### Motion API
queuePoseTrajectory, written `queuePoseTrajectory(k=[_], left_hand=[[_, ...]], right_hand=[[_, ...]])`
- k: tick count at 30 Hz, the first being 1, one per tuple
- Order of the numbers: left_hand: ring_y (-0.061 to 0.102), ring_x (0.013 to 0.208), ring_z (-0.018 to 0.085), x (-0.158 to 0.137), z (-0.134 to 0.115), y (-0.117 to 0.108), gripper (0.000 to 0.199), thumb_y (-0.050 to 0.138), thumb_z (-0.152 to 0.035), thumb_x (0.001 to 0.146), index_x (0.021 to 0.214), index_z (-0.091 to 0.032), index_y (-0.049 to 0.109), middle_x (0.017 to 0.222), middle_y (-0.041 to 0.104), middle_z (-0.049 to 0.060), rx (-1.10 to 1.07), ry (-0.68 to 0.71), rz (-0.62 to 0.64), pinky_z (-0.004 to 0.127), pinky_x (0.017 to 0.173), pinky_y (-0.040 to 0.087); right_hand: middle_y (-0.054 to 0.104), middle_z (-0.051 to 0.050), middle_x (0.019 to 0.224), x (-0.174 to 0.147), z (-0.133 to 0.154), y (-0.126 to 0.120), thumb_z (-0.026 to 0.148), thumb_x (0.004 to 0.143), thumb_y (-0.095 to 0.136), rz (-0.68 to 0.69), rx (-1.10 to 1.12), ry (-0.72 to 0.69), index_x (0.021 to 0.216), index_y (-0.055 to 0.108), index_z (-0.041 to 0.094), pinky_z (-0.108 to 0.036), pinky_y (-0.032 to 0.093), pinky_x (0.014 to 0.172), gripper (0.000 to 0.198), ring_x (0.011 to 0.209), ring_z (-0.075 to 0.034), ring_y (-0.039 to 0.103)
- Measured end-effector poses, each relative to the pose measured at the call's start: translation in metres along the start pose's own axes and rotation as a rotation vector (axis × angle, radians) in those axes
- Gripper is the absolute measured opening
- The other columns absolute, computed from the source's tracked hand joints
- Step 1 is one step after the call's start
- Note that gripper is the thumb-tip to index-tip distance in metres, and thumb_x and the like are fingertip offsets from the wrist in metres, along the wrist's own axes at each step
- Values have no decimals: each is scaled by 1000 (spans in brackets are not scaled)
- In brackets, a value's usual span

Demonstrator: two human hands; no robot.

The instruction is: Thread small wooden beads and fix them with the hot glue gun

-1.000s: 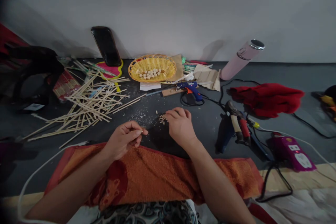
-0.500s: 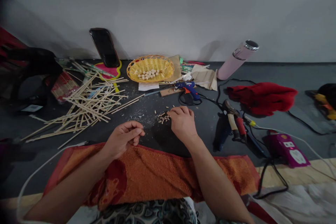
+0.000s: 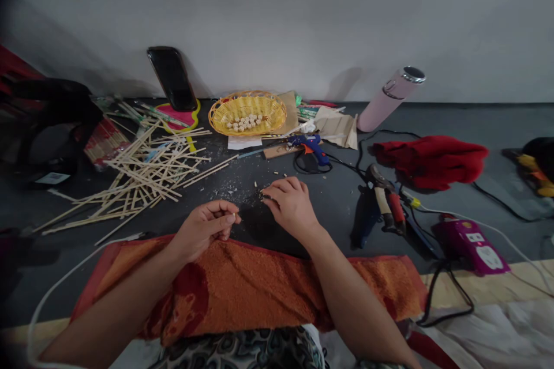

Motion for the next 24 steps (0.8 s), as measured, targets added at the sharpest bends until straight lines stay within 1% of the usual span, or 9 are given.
queuePoseTrajectory(k=[2,4,6,9,12,14,19,22,24], left_hand=[[50,49,5,0,0,0,22,68,-28,74,91,-15,61,81,66,5,7,3,-1,18,47,39],[50,49,5,1,1,-1,22,68,-28,75,91,-15,61,81,66,5,10,8,-3,18,47,39],[50,49,5,1,1,-1,22,68,-28,75,91,-15,61,81,66,5,13,12,-4,18,47,38],[50,48,5,1,1,-1,22,67,-28,75,92,-14,60,80,66,5,6,17,-1,18,47,39],[50,49,5,0,0,0,25,67,-28,76,96,-15,58,79,65,4,-13,8,-6,19,47,40],[51,49,6,0,-1,0,25,67,-28,76,94,-15,57,79,65,4,-11,8,-15,19,47,41],[51,50,6,1,-1,0,23,66,-29,77,92,-14,59,79,66,5,15,27,-35,19,47,41],[50,50,5,1,0,0,22,66,-28,77,92,-14,59,78,66,5,0,32,-36,19,47,41],[50,50,5,2,0,-1,21,67,-28,76,91,-15,60,78,65,4,-9,31,-38,18,48,41]], right_hand=[[63,-3,107,0,5,3,27,85,59,29,1,-32,98,66,29,-40,34,85,15,104,-24,45],[62,-2,107,-1,7,4,26,85,58,47,-17,-43,90,68,28,-40,33,86,11,105,-24,44],[62,-2,109,-1,6,1,25,85,57,57,-37,-37,85,67,26,-40,33,87,10,105,-24,43],[61,-3,110,-1,-1,-5,23,85,56,50,-58,-7,84,66,24,-40,32,87,10,106,-25,43],[61,-3,108,0,-6,-8,21,86,54,11,-76,46,88,66,24,-39,33,86,12,106,-24,42],[61,-3,109,0,-5,-7,19,87,51,3,-80,56,94,65,25,-38,33,86,16,105,-23,42],[58,-3,117,-1,4,1,11,84,49,71,-110,5,104,64,28,-38,32,86,31,110,-25,38],[56,-2,120,-1,3,2,9,83,49,63,-141,47,112,61,29,-39,32,86,38,112,-25,37],[56,-2,121,-1,2,1,9,83,49,63,-154,65,112,61,30,-39,32,87,38,112,-25,37]])
Point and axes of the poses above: each hand's wrist, its own x-axis towards the middle knuckle, its own y-axis out of the palm, z = x × y, the point moved 1 cm from there along x, towards the middle knuckle
